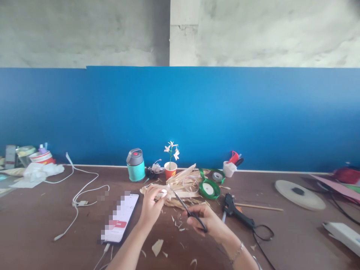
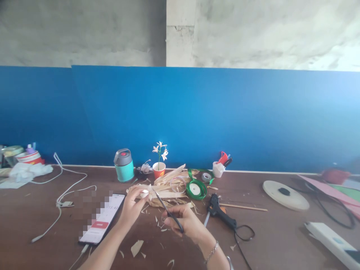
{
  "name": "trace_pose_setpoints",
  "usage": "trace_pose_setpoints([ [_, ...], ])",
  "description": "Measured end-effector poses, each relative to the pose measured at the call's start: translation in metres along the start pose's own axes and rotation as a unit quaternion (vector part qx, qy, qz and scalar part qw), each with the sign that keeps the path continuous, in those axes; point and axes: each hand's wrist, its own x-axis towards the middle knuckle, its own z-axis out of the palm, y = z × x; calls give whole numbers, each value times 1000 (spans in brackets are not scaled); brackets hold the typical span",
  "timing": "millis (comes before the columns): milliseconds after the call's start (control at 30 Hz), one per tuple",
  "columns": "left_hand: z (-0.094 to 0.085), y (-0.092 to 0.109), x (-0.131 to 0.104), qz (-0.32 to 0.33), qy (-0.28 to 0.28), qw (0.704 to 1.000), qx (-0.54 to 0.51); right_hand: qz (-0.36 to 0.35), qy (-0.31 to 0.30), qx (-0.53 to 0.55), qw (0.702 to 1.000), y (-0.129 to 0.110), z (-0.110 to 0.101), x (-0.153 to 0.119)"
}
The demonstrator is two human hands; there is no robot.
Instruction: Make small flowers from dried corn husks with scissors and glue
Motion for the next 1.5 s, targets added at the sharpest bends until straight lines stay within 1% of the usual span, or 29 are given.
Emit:
trace_pose_setpoints([
  [467,-2,-2,0,7,-18,1000,4,0,-10,-39,999,0,-5,-1],
  [633,-1,-5,0,9,-20,1000,2,15,10,-60,998,-3,-2,-1],
  [733,-2,-9,1,6,-26,1000,8,17,14,-63,998,-1,-6,1],
  [933,-5,-11,3,-5,-44,999,15,32,-32,-54,997,11,-25,3],
  [1033,-6,-9,4,0,-60,998,4,39,-54,-56,996,13,-31,3],
  [1100,-6,-8,4,1,-70,998,0,43,-63,-55,996,12,-32,3],
  [1267,-5,-6,4,-9,-92,996,-13,56,-64,-60,995,10,-31,0],
  [1400,-4,-6,4,-16,-99,995,-28,72,-63,-57,994,10,-31,-2],
  [1500,-3,-7,3,-18,-99,994,-31,72,-65,-53,994,9,-30,-2],
])
